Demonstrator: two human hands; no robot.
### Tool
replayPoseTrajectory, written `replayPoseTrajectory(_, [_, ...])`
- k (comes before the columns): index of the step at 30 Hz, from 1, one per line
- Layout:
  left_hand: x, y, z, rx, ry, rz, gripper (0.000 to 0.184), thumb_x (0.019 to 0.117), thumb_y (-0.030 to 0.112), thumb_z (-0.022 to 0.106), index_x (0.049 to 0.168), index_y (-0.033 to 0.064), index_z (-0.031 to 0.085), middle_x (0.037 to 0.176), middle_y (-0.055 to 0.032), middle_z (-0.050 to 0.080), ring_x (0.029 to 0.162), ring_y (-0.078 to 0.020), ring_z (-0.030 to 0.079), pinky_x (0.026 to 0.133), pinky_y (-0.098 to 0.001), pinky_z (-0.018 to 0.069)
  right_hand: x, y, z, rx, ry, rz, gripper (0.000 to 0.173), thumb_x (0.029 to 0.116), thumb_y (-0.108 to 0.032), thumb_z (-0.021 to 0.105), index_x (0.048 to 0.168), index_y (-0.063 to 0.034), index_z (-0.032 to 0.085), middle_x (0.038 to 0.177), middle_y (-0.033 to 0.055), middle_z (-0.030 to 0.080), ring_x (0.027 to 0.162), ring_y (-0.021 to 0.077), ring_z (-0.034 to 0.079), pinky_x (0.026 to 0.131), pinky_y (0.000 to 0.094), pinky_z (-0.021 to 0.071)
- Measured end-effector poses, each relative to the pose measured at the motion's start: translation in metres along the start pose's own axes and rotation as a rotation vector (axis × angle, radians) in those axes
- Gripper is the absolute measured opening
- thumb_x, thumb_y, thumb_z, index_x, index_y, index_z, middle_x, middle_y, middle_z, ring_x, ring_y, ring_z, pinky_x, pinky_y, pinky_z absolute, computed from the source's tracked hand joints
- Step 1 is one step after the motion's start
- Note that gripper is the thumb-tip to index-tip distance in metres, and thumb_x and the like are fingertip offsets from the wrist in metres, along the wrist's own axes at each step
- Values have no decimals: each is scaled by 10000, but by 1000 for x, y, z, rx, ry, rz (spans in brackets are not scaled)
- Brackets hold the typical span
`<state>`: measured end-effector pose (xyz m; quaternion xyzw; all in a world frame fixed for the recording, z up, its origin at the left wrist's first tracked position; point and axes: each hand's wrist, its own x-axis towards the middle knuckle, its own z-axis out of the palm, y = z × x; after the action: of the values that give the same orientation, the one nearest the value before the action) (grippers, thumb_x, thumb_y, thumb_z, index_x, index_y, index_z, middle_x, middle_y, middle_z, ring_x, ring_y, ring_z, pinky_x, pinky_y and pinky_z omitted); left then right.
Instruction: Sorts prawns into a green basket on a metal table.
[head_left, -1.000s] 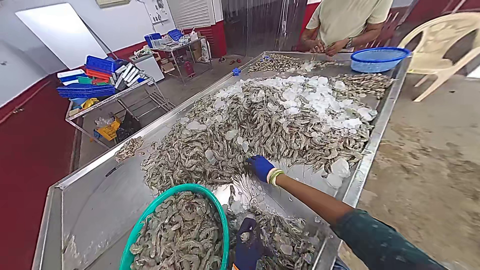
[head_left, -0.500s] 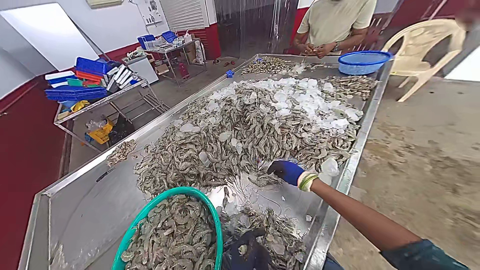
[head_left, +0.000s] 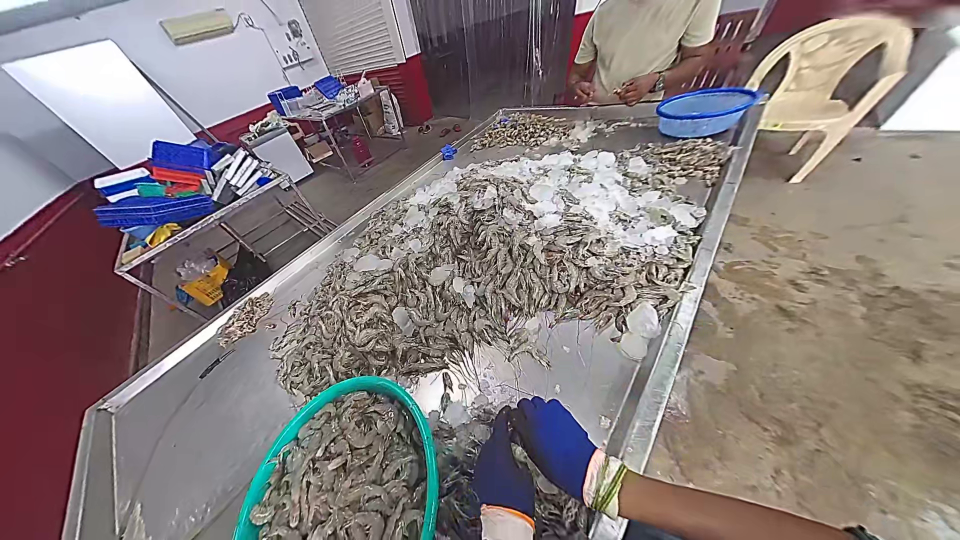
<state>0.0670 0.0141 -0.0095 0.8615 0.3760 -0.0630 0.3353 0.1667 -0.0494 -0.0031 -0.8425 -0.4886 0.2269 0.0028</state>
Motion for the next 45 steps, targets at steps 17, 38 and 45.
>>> replayPoseTrajectory(17, [-10, -18, -8, -687, -218, 165, 347, 1025, 65, 475, 1333, -81, 541, 892, -117, 616, 674, -138, 604, 681, -337, 567, 4, 93, -6, 957, 135, -505, 157, 881, 13, 541, 822, -5, 686, 862, 50, 656, 856, 140, 614, 805, 341, 507])
replayPoseTrajectory(38, [6, -51, 8, -492, 259, 229, 440, 901, -50, 579, 1333, 7, 644, 1295, -137, 690, 1161, -221, 679, 1044, -411, 525, 49, 31, 31, 99, -40, 187, 349, 992, -55, 581, 1330, 28, 587, 1350, 276, 589, 1269, 475, 568, 1014, 610, 488])
replayPoseTrajectory(45, [37, 4, -7, -370, 155, 147, 505, 900, -41, 576, 1398, 41, 576, 1197, -166, 708, 1076, -284, 697, 977, -485, 546, 16, 28, -41, 39, 49, -99, 296, 1022, -18, 522, 1296, -9, 634, 1261, 262, 642, 1189, 467, 617, 956, 608, 512])
